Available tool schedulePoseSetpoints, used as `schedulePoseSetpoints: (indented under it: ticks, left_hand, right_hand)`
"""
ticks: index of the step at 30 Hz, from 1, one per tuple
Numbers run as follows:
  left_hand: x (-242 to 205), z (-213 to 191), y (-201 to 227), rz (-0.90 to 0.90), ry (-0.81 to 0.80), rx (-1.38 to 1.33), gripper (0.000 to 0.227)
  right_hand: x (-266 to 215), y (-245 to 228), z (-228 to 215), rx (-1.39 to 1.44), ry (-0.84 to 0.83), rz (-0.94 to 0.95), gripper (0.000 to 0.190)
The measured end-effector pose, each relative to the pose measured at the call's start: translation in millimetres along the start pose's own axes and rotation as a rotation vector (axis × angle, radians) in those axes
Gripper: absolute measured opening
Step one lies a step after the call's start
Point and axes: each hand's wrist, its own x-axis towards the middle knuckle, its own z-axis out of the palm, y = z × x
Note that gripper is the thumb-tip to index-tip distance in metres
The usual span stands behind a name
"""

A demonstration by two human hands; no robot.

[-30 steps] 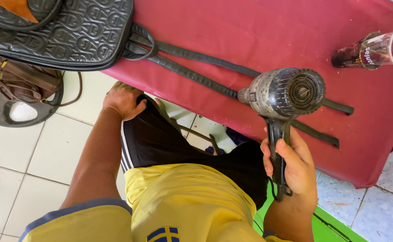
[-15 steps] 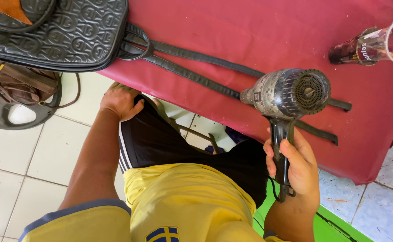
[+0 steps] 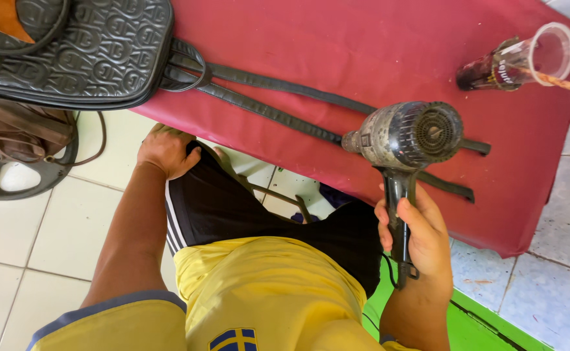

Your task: The person applies a dark liquid to a black leather belt strap using a paintbrush, then uses a hairdryer to dry the treated area. The task involves careful brushing along the strap and subsequent drying with a handheld hairdryer.

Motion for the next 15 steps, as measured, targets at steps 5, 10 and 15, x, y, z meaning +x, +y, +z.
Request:
schedulePoseSetpoints:
  ticks: [5, 10, 15]
  left_hand:
    - [-0.3, -3.2, 2.6, -0.012, 0.010, -0.025, 0.045]
    - [2.5, -8.9, 5.6, -0.010, 0.008, -0.017, 0.045]
    - [2.1, -16.0, 10.5, -0.032, -0.001, -0.041, 0.043]
  right_hand:
    - [-4.2, 4.5, -1.7, 0.026, 0.027, -0.001, 0.039]
    - [-7.4, 7.9, -5.0, 0.061, 0.079, -0.026, 0.039]
    - [-15.7, 10.3, -15.8, 0.076, 0.116, -0.015, 0.038]
